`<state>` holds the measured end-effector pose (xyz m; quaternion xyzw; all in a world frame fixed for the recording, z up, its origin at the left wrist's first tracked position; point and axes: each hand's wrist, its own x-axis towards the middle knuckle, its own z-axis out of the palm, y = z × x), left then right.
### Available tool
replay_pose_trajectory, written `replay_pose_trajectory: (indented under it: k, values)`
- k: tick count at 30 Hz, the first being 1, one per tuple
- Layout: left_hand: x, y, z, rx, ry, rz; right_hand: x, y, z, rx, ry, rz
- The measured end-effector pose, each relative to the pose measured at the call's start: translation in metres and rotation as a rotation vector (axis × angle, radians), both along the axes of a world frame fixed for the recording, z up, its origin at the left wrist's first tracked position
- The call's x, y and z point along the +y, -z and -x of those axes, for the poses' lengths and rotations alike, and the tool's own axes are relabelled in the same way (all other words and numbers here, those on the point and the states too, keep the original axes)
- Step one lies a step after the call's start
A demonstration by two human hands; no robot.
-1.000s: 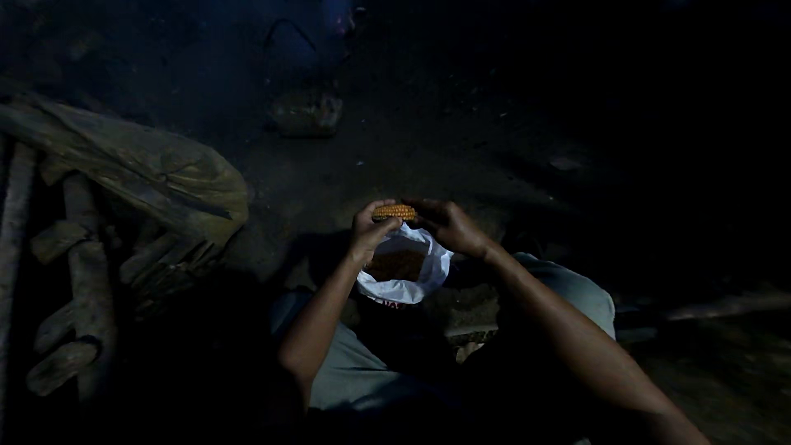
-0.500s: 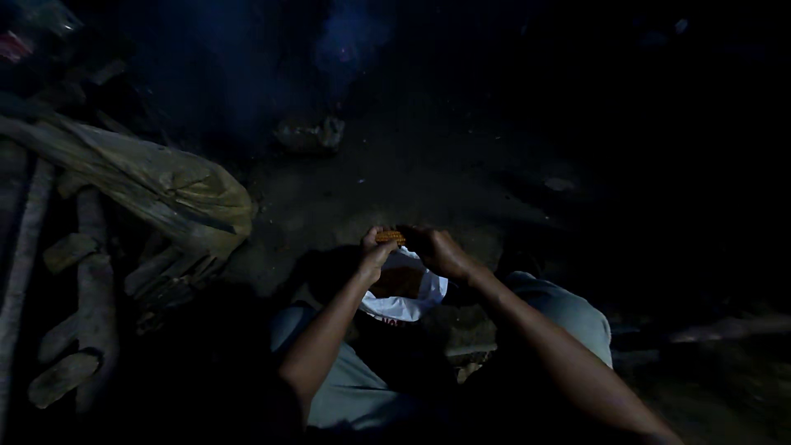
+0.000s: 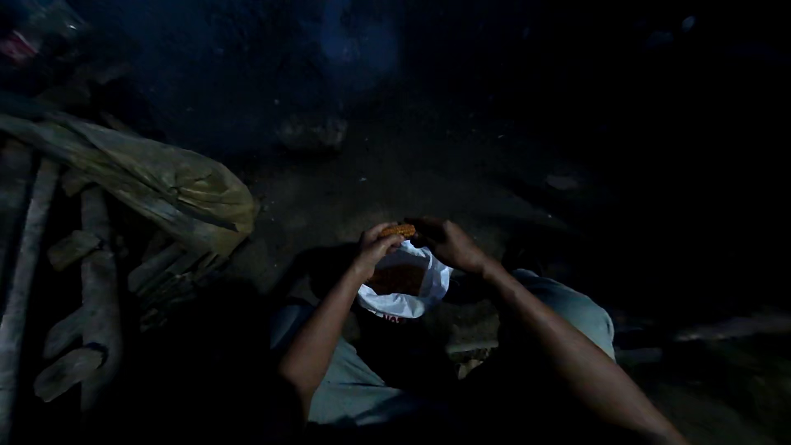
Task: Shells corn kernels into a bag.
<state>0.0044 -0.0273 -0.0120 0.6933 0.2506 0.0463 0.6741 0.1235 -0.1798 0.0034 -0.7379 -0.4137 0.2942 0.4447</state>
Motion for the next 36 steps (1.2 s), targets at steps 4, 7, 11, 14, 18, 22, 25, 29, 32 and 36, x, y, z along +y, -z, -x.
replay_pose_trajectory:
  k: [4,7,11,14,18,22,25,29,32,36]
  values:
    - [0.001,-0.001,-0.004,-0.069,-0.006,0.037,-0.002,0.0,-0.002,0.057,0.009,-0.039]
    - [0.003,0.004,-0.005,-0.128,0.018,0.025,-0.004,0.0,-0.004,0.055,0.005,-0.07]
    - [0.001,-0.002,-0.001,-0.169,0.024,-0.048,-0.004,-0.007,0.0,0.076,0.003,-0.087]
    - [-0.002,-0.003,-0.002,-0.163,-0.018,-0.1,-0.003,-0.002,0.001,0.062,-0.001,-0.108]
    - [-0.002,0.0,-0.005,-0.185,-0.054,-0.102,-0.002,0.002,0.0,0.037,-0.008,-0.136]
    - [-0.003,0.003,-0.006,-0.192,-0.07,-0.18,-0.004,0.006,0.0,-0.037,-0.014,-0.151]
    - [-0.005,0.004,-0.005,-0.208,-0.087,-0.225,-0.003,0.005,0.001,-0.074,-0.014,-0.125]
    - [-0.008,0.002,-0.004,-0.208,-0.107,-0.233,-0.002,0.003,0.004,-0.159,-0.031,-0.112]
    - [-0.009,0.002,-0.005,-0.201,-0.116,-0.238,-0.002,0.003,0.004,-0.177,-0.046,-0.11]
    - [-0.008,0.005,-0.006,-0.207,-0.115,-0.247,-0.001,0.008,0.003,-0.187,-0.055,-0.142]
